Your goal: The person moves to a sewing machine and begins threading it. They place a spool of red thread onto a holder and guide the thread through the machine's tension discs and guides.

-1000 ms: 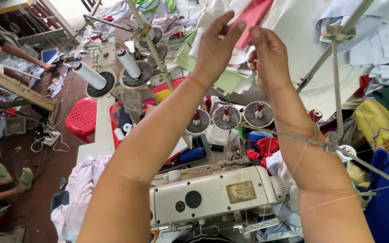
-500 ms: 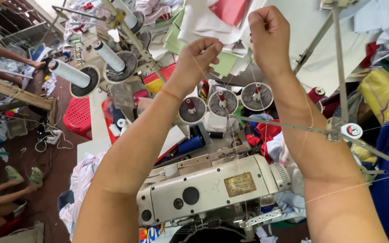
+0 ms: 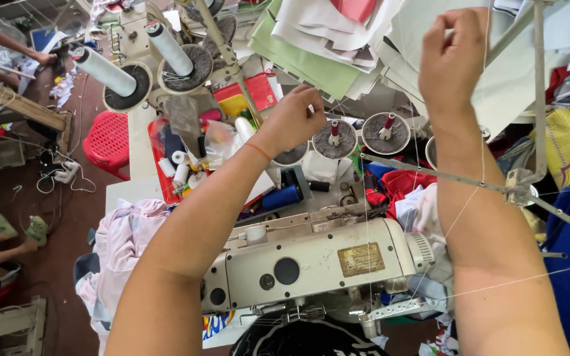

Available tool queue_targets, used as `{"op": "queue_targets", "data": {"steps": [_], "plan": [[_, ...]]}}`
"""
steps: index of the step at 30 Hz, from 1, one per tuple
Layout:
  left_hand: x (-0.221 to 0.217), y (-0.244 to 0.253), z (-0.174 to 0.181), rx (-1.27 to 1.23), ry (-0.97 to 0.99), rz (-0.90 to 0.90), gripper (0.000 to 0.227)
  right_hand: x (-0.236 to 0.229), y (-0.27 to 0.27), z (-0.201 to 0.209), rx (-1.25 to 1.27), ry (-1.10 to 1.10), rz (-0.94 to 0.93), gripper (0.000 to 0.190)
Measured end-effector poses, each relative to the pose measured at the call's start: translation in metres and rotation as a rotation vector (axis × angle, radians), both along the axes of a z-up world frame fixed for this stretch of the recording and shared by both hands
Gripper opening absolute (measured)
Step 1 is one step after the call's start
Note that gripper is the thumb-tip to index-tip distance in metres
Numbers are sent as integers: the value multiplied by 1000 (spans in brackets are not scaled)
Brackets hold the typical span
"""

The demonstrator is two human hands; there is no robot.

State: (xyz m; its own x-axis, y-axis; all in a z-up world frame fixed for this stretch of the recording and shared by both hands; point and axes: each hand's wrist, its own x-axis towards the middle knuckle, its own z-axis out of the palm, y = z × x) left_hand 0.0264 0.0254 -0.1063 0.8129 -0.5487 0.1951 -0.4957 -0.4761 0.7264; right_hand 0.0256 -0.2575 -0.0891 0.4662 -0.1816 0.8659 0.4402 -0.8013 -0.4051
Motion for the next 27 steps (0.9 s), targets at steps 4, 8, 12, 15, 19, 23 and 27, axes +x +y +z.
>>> {"op": "queue_targets", "data": {"steps": [4, 8, 12, 15, 19, 23, 27], "plan": [[-1, 10, -16, 86, 74, 23, 8, -16, -13, 7, -47, 71, -52, 11], [-5, 15, -22, 182, 90, -13, 9, -26, -22, 7, -135, 32, -59, 11], [-2, 17, -45, 169, 73, 10, 4, -27, -22, 1, -143, 18, -80, 9], [-3, 15, -48, 182, 147, 10, 6, -36, -13, -11, -92, 71, -115, 6], [16, 14, -95, 166, 105, -26, 11, -51, 20, -64, -100, 106, -131, 18], [12, 15, -100, 156, 128, -90, 25, -88, 79, -40, -521, 89, 278, 8], [11, 0, -116, 144, 143, -91, 35, -74, 100, -61, -567, 263, 554, 35]]}}
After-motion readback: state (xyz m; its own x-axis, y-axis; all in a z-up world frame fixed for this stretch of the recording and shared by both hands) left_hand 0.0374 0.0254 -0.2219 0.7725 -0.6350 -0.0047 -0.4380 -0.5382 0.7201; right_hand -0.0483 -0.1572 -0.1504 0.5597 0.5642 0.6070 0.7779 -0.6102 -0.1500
